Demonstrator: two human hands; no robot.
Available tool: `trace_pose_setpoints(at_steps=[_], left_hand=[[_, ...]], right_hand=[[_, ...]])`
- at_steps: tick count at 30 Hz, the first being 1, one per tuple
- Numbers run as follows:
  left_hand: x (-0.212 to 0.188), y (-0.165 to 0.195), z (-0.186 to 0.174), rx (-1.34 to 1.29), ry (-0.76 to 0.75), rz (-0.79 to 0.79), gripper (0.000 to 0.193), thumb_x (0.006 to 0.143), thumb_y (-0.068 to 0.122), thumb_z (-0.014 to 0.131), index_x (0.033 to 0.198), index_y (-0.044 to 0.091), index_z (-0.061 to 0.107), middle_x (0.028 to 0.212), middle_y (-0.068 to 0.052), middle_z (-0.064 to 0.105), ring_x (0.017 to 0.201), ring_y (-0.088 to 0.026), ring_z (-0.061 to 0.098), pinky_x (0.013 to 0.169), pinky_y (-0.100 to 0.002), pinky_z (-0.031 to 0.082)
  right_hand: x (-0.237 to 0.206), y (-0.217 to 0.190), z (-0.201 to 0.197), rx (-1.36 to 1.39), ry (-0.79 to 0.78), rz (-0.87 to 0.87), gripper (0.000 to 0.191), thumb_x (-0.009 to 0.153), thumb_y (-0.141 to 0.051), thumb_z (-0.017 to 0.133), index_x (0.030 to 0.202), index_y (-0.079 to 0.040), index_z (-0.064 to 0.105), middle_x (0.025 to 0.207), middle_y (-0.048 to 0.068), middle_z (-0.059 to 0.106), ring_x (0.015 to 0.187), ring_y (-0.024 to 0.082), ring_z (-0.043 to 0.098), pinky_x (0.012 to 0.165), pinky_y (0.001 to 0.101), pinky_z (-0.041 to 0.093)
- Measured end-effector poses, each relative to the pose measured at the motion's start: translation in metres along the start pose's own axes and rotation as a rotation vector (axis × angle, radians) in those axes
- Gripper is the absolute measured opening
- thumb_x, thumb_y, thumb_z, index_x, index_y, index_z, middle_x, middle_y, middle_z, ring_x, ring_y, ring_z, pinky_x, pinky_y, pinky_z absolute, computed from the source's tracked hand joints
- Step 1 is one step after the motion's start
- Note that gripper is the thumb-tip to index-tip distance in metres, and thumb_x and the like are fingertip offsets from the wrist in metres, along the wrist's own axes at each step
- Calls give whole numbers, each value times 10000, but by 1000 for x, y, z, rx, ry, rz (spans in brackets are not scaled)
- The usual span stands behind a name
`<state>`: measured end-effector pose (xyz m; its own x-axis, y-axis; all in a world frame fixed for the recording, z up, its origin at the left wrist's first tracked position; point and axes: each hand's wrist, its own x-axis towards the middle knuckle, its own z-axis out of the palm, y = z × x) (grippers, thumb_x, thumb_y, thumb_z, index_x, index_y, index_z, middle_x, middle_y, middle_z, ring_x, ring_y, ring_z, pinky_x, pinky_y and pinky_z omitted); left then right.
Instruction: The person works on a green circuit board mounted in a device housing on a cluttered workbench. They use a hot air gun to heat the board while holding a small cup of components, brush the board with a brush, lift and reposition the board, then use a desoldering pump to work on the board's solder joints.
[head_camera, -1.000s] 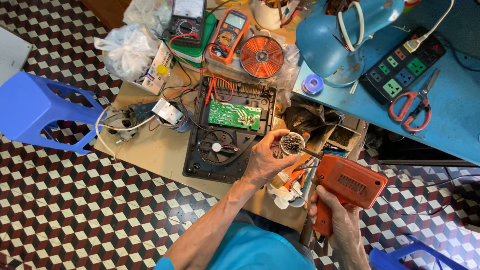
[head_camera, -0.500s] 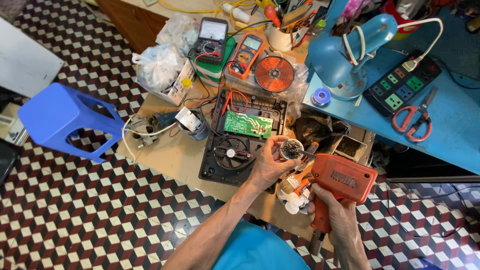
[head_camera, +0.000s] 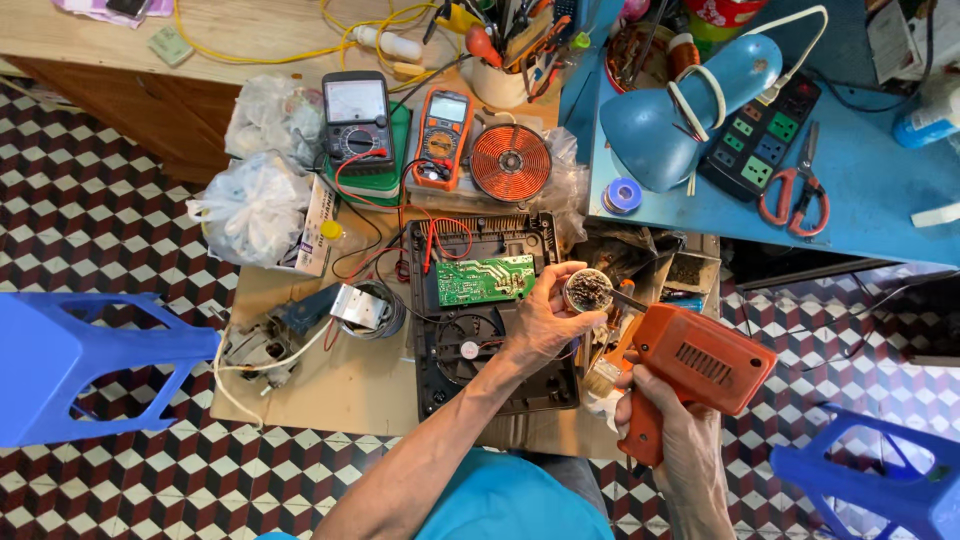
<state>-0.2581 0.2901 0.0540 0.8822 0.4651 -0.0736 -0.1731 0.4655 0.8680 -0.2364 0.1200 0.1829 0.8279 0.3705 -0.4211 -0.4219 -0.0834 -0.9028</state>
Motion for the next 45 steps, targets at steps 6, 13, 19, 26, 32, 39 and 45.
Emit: trace_pose_setpoints(at_steps=[6, 13, 19, 26, 32, 39, 45], left_hand=[[11, 10, -17, 35, -5, -56, 711, 809, 81, 832, 1419, 44, 470, 1278, -102, 662, 1160, -169, 675, 1004, -313, 585], [32, 22, -17, 54, -18, -97, 711, 812, 93, 831, 1417, 55, 462, 1279, -89, 664, 1154, -154, 680, 1006, -295, 586], [54, 22, -15, 117, -14, -90, 689, 822, 71, 818, 1416, 45, 468, 1281, -93, 654, 1157, -161, 678, 1006, -308, 584], [71, 18, -16, 128, -25, -111, 690, 835, 65, 805, 1431, 47, 457, 1317, -97, 654, 1187, -158, 666, 1034, -308, 565], [79, 12, -15, 118, -32, -127, 700, 836, 60, 798, 1440, 39, 444, 1321, -98, 652, 1185, -162, 667, 1026, -312, 569], [84, 16, -17, 145, -55, -136, 700, 848, 69, 792, 1451, 37, 437, 1321, -96, 651, 1198, -161, 668, 1034, -293, 575], [81, 16, -18, 134, -49, -147, 720, 837, 68, 798, 1459, 33, 437, 1314, -105, 649, 1186, -164, 668, 1009, -303, 582]], right_hand=[[12, 13, 7, 40, 32, -11, 332, 913, -116, 668, 1174, 82, 613, 766, 132, 640, 543, 161, 632, 410, 287, 528], [40, 22, 5, 68, 29, -9, 325, 894, -107, 685, 1157, 76, 633, 750, 122, 632, 522, 160, 621, 411, 292, 523], [63, 18, 0, 115, 2, 28, 331, 890, -95, 697, 1167, 75, 632, 755, 125, 649, 534, 166, 630, 454, 296, 544], [86, 15, -4, 147, 12, 23, 341, 890, -102, 696, 1175, 73, 629, 762, 128, 651, 541, 167, 633, 446, 289, 533], [94, 15, -3, 130, 18, 61, 339, 897, -120, 688, 1178, 63, 631, 756, 120, 637, 531, 158, 625, 408, 287, 525], [96, 18, -4, 119, 25, 51, 346, 901, -119, 685, 1189, 64, 627, 761, 119, 639, 534, 153, 632, 403, 281, 533], [97, 20, -2, 93, 25, 41, 353, 905, -122, 684, 1200, 64, 632, 774, 125, 645, 545, 154, 642, 421, 275, 544]])
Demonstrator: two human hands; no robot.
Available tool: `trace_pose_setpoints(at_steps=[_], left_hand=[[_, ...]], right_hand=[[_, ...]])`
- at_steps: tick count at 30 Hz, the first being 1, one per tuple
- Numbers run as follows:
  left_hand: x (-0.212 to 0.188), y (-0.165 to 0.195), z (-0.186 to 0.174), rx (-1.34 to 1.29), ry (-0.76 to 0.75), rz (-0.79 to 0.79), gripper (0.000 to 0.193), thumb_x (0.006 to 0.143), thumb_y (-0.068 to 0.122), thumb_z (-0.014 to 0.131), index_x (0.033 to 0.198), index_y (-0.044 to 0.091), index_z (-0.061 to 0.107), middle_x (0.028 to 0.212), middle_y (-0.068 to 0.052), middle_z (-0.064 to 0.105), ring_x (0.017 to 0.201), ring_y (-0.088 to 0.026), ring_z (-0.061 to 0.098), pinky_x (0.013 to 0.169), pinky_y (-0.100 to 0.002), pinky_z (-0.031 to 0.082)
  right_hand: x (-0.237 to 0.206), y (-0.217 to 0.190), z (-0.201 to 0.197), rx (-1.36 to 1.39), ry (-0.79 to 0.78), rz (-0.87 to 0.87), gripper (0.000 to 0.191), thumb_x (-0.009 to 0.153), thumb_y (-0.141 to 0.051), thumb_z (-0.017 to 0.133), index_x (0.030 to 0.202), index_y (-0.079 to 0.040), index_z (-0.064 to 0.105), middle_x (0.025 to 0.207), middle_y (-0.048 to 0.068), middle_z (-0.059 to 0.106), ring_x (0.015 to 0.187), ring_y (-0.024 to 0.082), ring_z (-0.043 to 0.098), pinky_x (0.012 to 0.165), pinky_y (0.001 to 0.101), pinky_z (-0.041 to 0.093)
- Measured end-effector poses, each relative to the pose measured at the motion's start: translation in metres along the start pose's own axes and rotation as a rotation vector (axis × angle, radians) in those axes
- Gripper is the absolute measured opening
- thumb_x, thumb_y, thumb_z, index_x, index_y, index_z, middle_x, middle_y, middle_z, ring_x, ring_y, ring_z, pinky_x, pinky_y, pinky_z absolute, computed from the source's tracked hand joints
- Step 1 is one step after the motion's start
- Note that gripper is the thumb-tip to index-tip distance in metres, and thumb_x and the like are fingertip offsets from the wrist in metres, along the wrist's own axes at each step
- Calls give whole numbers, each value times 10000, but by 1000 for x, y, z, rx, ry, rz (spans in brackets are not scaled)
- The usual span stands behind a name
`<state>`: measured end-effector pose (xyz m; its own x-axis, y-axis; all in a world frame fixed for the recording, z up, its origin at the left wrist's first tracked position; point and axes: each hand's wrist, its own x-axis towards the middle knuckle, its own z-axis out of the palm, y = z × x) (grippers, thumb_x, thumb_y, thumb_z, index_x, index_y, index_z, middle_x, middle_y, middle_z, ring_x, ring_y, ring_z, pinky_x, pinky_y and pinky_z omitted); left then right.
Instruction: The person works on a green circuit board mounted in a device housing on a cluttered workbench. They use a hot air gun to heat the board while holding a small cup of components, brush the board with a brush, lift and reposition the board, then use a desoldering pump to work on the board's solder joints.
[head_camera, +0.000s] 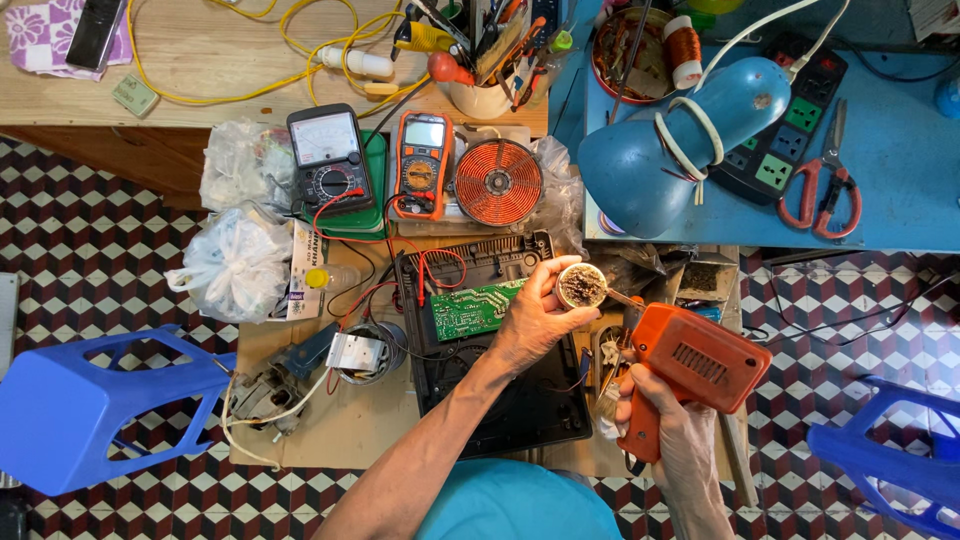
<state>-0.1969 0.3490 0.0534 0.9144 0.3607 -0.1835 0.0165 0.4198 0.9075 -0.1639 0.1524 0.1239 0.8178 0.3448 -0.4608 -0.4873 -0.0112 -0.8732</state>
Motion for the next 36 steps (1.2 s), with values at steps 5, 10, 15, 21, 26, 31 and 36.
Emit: trace_pose_setpoints(at_steps=[5, 10, 15, 21, 26, 31, 36], left_hand=[[0, -3, -2, -32, -2, 15, 712, 846, 64, 799, 1460, 27, 441, 1317, -110, 649, 1187, -162, 665, 1019, -301, 578], [-1, -6, -2, -53, 1, 25, 715, 839, 51, 805, 1455, 25, 443, 1312, -110, 649, 1189, -162, 662, 1020, -300, 572], [0, -6, -2, -58, 15, 5, 715, 833, 46, 797, 1456, 33, 447, 1298, -104, 650, 1179, -162, 666, 1007, -305, 576], [-2, -4, -3, -67, 3, 17, 712, 839, 45, 795, 1458, 36, 444, 1313, -105, 643, 1187, -163, 663, 1016, -299, 573], [-5, 1, -6, 12, 12, -20, 694, 843, 69, 787, 1449, 44, 448, 1312, -97, 646, 1186, -159, 668, 1005, -297, 584], [-6, 1, -6, -28, 10, -10, 701, 835, 68, 788, 1448, 46, 450, 1304, -104, 643, 1176, -166, 669, 986, -309, 590], [-5, 1, -7, -38, 5, -1, 700, 845, 71, 793, 1454, 53, 449, 1309, -104, 646, 1181, -163, 669, 1000, -301, 584]], right_hand=[[-3, -1, 0, -36, 23, -48, 333, 882, -129, 681, 1141, 71, 619, 860, 134, 718, 541, 157, 648, 411, 287, 555], [-4, 1, 1, -47, 13, 1, 333, 879, -118, 706, 1160, 41, 627, 777, 129, 655, 543, 162, 649, 433, 283, 556], [-6, 4, 3, -21, 3, -12, 328, 891, -117, 702, 1150, 62, 612, 772, 127, 647, 542, 162, 646, 433, 289, 557], [-6, 5, 1, -9, 6, -28, 334, 897, -118, 695, 1165, 58, 600, 783, 124, 643, 546, 158, 645, 437, 283, 558], [-3, 9, 2, -3, -17, -13, 361, 904, -129, 692, 1201, 61, 617, 788, 119, 639, 551, 152, 643, 438, 272, 554], [-3, 9, 2, -3, -12, -14, 360, 902, -117, 689, 1202, 70, 619, 787, 118, 640, 553, 154, 644, 437, 274, 555], [-4, 7, 5, 1, -15, -10, 346, 908, -120, 683, 1192, 68, 617, 784, 114, 636, 557, 152, 643, 432, 268, 551]])
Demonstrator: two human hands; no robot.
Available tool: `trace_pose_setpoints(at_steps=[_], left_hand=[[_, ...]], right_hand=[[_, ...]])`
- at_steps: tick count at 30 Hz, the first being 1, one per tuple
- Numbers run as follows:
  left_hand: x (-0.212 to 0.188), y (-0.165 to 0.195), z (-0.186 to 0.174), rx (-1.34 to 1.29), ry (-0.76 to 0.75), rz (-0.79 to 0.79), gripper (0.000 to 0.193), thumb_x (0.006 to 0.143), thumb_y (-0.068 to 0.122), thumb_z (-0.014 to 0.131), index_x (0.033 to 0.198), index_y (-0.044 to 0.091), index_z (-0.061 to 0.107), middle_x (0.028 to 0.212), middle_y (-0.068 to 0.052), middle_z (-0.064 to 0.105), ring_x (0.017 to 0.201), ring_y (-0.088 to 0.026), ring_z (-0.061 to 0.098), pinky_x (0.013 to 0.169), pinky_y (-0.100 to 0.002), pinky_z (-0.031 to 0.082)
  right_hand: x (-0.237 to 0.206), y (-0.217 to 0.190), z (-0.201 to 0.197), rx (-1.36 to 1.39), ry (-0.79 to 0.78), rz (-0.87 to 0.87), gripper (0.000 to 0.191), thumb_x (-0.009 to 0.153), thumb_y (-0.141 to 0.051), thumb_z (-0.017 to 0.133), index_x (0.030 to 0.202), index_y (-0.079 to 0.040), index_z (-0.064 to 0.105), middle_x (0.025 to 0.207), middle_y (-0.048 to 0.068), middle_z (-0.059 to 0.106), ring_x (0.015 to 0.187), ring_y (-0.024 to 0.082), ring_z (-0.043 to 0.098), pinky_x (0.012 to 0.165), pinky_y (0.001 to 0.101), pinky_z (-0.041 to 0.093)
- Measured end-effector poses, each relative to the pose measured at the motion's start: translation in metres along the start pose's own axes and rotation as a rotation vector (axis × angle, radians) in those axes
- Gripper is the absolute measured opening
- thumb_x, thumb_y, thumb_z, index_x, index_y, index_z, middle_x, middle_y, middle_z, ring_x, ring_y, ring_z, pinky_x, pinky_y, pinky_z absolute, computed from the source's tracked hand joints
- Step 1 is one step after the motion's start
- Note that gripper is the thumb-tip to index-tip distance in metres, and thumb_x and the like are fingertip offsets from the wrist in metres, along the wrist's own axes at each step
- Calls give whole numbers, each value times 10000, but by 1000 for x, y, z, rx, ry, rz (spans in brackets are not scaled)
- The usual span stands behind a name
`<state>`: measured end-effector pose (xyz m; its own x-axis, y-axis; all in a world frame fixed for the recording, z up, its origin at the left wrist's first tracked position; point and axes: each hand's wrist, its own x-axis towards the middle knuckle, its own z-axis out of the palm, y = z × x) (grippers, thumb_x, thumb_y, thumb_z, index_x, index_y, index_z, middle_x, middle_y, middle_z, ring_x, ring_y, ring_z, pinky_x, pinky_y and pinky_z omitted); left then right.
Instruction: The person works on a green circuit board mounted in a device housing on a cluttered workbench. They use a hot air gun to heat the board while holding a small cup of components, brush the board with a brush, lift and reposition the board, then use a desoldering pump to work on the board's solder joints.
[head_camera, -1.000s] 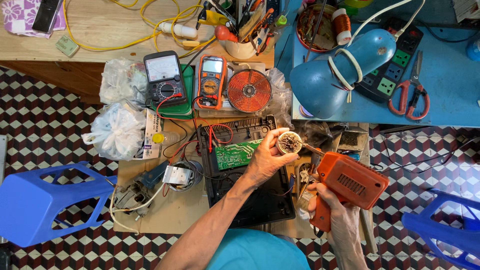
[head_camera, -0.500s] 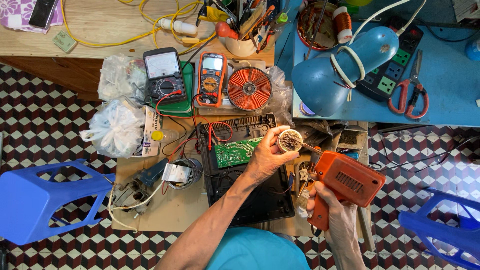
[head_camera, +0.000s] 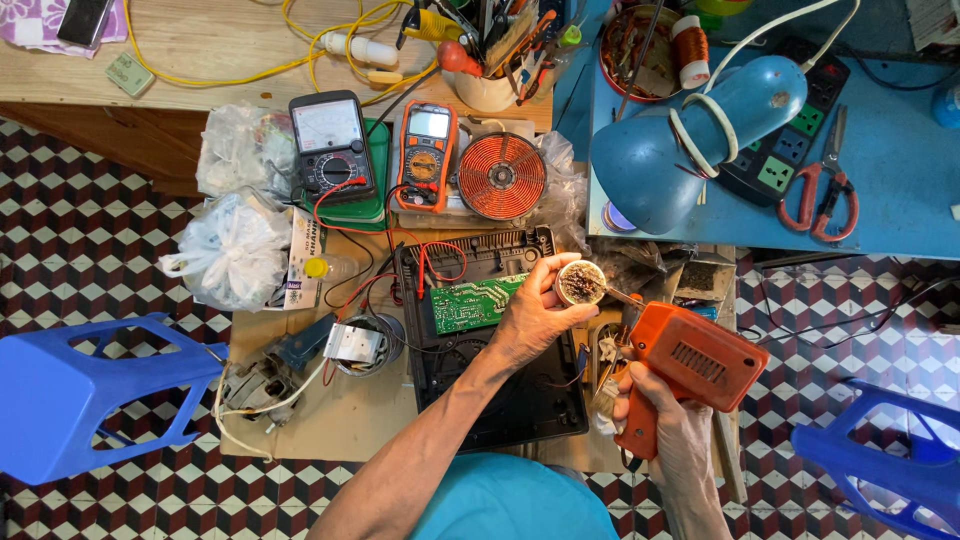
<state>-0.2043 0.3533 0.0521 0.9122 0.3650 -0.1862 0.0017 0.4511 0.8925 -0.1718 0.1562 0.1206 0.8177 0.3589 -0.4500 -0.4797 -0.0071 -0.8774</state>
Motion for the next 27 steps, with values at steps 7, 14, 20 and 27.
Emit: trace_pose_setpoints(at_steps=[7, 14, 20, 27], left_hand=[[-5, 2, 1, 28, 5, 3, 693, 841, 72, 792, 1448, 54, 460, 1301, -95, 657, 1180, -158, 674, 1004, -299, 584], [-9, 4, 1, 43, 4, 6, 685, 839, 82, 795, 1440, 54, 469, 1312, -94, 656, 1192, -167, 672, 1019, -299, 574], [-13, 7, 3, 58, -6, 7, 686, 839, 92, 795, 1439, 56, 466, 1326, -99, 651, 1217, -177, 667, 1035, -303, 577], [-12, 10, 2, 48, -1, 10, 693, 842, 96, 790, 1449, 57, 457, 1327, -97, 647, 1201, -174, 667, 1004, -305, 586]], right_hand=[[-5, 0, 0, -5, -6, -5, 343, 909, -123, 685, 1190, 62, 617, 792, 111, 635, 556, 154, 641, 422, 268, 543], [-6, 5, -4, -9, -11, -23, 334, 911, -128, 687, 1181, 53, 608, 790, 111, 634, 556, 153, 645, 422, 268, 547], [-10, 4, -3, -34, -14, -41, 327, 912, -124, 678, 1180, 50, 607, 787, 120, 639, 557, 156, 653, 422, 276, 557], [-17, -1, 2, 16, 15, -33, 332, 914, -110, 676, 1191, 43, 578, 814, 122, 648, 575, 157, 660, 444, 283, 567]])
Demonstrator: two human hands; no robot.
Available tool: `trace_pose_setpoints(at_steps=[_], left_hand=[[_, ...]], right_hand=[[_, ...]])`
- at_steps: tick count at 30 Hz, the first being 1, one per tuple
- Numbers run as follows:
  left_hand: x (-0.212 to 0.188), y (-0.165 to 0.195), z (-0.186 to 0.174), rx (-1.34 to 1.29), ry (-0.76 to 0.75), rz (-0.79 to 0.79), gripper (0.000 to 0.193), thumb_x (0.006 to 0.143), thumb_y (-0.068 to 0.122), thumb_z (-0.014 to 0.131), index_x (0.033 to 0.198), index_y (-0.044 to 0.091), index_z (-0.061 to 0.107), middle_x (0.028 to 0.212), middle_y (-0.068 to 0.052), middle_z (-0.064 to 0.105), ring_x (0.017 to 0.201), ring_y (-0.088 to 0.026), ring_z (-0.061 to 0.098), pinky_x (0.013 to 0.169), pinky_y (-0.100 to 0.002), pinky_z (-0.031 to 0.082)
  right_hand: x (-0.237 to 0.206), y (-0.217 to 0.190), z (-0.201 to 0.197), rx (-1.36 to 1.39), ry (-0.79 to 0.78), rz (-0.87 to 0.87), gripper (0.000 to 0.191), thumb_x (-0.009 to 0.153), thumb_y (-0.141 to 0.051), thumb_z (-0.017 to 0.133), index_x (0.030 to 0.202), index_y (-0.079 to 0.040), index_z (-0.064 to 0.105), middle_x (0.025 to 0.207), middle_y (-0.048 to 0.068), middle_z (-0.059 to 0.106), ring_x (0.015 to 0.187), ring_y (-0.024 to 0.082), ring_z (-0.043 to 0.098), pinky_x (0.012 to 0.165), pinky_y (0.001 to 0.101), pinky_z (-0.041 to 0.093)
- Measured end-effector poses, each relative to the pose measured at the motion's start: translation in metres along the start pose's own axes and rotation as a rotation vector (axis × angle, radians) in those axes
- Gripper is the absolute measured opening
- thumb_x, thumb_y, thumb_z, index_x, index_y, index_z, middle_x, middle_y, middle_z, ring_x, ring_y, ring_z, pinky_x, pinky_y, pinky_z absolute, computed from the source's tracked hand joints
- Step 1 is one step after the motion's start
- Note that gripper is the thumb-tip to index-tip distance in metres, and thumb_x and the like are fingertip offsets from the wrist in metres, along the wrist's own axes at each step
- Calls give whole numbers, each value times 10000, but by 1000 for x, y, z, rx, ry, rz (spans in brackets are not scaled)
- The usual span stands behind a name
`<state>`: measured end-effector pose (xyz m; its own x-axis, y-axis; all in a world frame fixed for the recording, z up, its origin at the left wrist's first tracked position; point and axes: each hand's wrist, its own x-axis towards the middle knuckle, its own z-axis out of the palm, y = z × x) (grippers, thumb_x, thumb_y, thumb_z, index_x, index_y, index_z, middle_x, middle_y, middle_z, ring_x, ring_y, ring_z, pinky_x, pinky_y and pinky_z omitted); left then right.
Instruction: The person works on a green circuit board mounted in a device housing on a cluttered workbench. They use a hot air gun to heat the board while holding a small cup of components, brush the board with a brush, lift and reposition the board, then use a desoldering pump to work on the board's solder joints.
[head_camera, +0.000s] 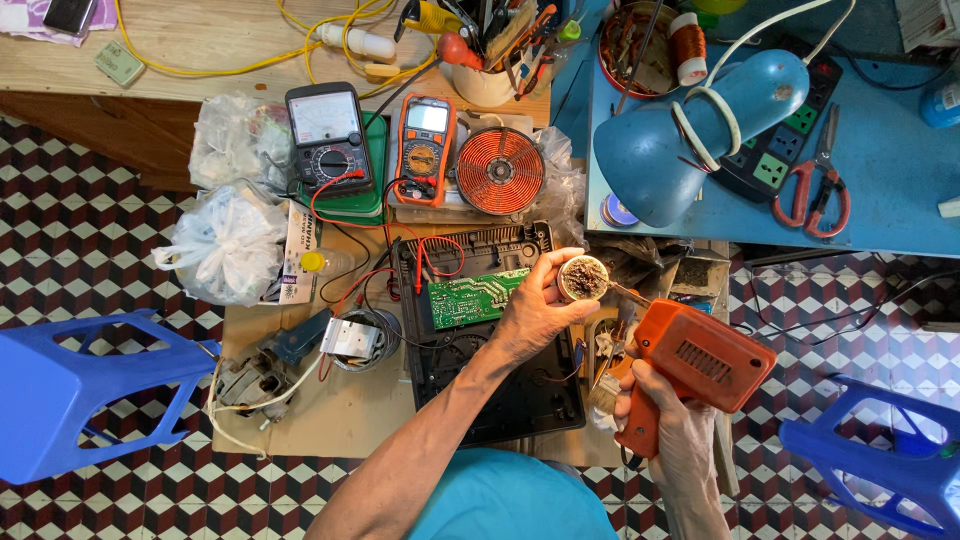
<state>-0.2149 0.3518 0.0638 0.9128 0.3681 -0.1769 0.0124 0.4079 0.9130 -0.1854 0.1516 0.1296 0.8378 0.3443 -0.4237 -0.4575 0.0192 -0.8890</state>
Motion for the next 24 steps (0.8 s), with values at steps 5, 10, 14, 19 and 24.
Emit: trace_pose_setpoints(at_steps=[5, 10, 14, 19, 24], left_hand=[[-1, -1, -2, -34, -9, -9, 694, 843, 95, 789, 1451, 55, 456, 1317, -100, 648, 1194, -171, 667, 985, -310, 595], [-3, -1, -6, 14, -1, 10, 692, 848, 94, 790, 1453, 55, 456, 1326, -107, 653, 1203, -176, 668, 1015, -303, 580], [-3, -1, -6, 5, -1, -2, 694, 838, 98, 791, 1447, 56, 460, 1332, -105, 645, 1206, -181, 666, 1014, -313, 583], [-5, -2, -5, 21, -13, 5, 687, 844, 99, 787, 1448, 58, 462, 1339, -102, 650, 1225, -182, 662, 1042, -318, 570], [-5, -3, -6, 38, -16, -5, 688, 840, 104, 791, 1445, 66, 463, 1338, -94, 645, 1231, -175, 656, 1059, -314, 562]], right_hand=[[0, -1, 1, -24, -2, -6, 318, 921, -108, 677, 1185, 50, 598, 812, 138, 650, 577, 160, 660, 450, 285, 570], [1, 5, 0, -38, -17, -4, 274, 948, -124, 679, 1129, 70, 607, 807, 171, 661, 558, 161, 650, 420, 284, 547], [2, 8, -4, -31, -23, 3, 292, 947, -131, 677, 1144, 76, 621, 812, 183, 662, 551, 163, 644, 421, 278, 545], [2, 7, -2, -41, -20, 0, 333, 911, -126, 677, 1185, 56, 626, 880, 177, 689, 562, 158, 651, 422, 276, 550], [-4, 2, 4, -33, -10, -18, 319, 919, -125, 677, 1166, 61, 598, 892, 183, 693, 566, 163, 653, 423, 283, 550]])
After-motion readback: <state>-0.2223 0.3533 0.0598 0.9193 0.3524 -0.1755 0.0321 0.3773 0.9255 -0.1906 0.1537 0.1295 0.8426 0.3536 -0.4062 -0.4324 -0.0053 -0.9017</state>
